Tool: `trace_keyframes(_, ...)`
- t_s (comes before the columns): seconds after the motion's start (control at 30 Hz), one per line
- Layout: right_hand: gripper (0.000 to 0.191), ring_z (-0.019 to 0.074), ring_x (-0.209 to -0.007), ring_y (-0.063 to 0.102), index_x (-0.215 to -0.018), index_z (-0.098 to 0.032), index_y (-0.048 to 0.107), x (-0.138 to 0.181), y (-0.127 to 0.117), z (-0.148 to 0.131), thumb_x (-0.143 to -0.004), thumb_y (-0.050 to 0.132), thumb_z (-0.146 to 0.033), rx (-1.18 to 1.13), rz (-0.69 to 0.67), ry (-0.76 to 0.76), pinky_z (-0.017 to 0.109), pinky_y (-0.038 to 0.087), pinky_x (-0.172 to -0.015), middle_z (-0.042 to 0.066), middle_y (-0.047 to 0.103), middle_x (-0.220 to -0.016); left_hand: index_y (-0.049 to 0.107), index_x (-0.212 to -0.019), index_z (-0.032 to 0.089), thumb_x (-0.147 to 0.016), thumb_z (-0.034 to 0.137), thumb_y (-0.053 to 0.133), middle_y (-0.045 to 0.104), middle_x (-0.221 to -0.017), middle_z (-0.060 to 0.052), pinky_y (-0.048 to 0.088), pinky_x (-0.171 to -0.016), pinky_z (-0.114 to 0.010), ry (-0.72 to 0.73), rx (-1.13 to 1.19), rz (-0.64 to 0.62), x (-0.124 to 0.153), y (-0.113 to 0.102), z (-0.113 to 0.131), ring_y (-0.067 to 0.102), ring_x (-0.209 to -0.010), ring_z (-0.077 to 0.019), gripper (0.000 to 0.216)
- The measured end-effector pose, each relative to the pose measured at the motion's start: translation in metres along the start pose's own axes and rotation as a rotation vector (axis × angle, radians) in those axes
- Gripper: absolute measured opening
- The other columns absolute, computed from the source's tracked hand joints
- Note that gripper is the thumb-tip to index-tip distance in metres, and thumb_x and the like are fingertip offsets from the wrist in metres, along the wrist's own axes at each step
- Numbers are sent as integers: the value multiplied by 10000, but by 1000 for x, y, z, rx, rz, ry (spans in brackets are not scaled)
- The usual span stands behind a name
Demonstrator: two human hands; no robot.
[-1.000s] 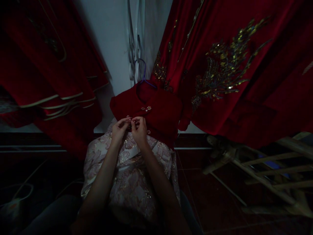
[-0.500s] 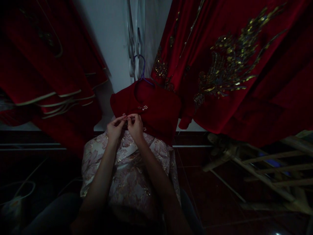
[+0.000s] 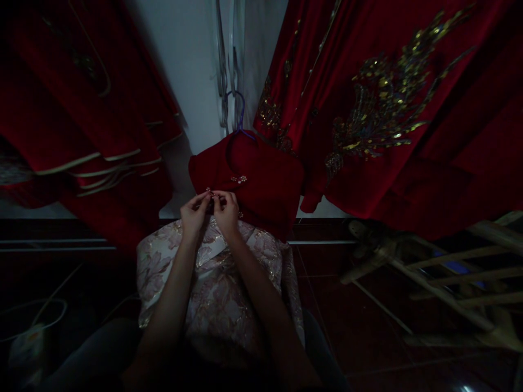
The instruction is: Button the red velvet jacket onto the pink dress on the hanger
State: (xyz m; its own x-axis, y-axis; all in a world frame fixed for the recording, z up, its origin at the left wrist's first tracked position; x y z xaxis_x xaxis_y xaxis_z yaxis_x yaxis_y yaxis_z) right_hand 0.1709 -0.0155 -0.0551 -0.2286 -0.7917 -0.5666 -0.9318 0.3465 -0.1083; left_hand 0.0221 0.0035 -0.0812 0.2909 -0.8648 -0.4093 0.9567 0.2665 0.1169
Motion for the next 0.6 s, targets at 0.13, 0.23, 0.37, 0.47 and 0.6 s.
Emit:
trace_keyframes(0.13, 218, 130, -832, 585, -998, -179, 635, -1, -2, 1, -898, 496, -315, 14, 24, 11, 218, 518, -654, 82, 594, -1023, 704, -1064, 160, -785, 371, 645, 692, -1122, -111, 489, -961, -340, -6, 43, -14, 2, 4, -1, 651, -1036, -196, 354)
trace_keyframes(0.23, 197, 129, -824, 581, -970, -181, 636, -2, -2, 2, -891, 504, -304, 53, 27, 5, 221, 516, -681, 73, 596, -998, 693, -1078, 147, -775, 372, 661, 694, -1111, -123, 507, -933, -352, -19, 82, 1, 2, 7, -2, 665, -993, -197, 379)
trace_keyframes(0.37, 156, 131, -829, 575, -920, -186, 628, -1, -2, 3, -883, 495, -258, 65, 32, -3, 227, 514, -695, 63, 584, -973, 696, -1060, 145, -768, 343, 668, 707, -1073, -114, 519, -910, -353, 19, 28, 22, 3, 9, 2, 680, -926, -187, 354)
trace_keyframes(0.47, 115, 129, -820, 574, -878, -184, 611, 0, -3, 2, -866, 507, -234, 39, 36, -17, 219, 510, -671, 54, 571, -947, 706, -1042, 150, -788, 295, 636, 716, -1052, -101, 517, -910, -348, 67, -55, 40, 5, 8, 7, 681, -920, -182, 301)
trace_keyframes(0.6, 82, 133, -819, 569, -863, -190, 591, -3, -3, 3, -850, 525, -239, 48, 39, -15, 228, 502, -682, 46, 574, -929, 715, -1027, 150, -788, 274, 621, 726, -1022, -94, 525, -887, -343, 75, -127, 52, 6, 5, 8, 688, -896, -185, 285)
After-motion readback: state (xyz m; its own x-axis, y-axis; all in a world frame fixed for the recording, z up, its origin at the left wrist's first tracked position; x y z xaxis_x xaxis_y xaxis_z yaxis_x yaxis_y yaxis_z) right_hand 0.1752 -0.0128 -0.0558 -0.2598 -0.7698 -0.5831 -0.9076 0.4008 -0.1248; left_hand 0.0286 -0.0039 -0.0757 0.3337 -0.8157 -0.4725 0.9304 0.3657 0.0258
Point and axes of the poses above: each hand's wrist, its own x-axis away from the middle knuckle, its own y-axis out of the palm, z = x × y, the point moved 10 cm from there along -x, towards the middle knuckle
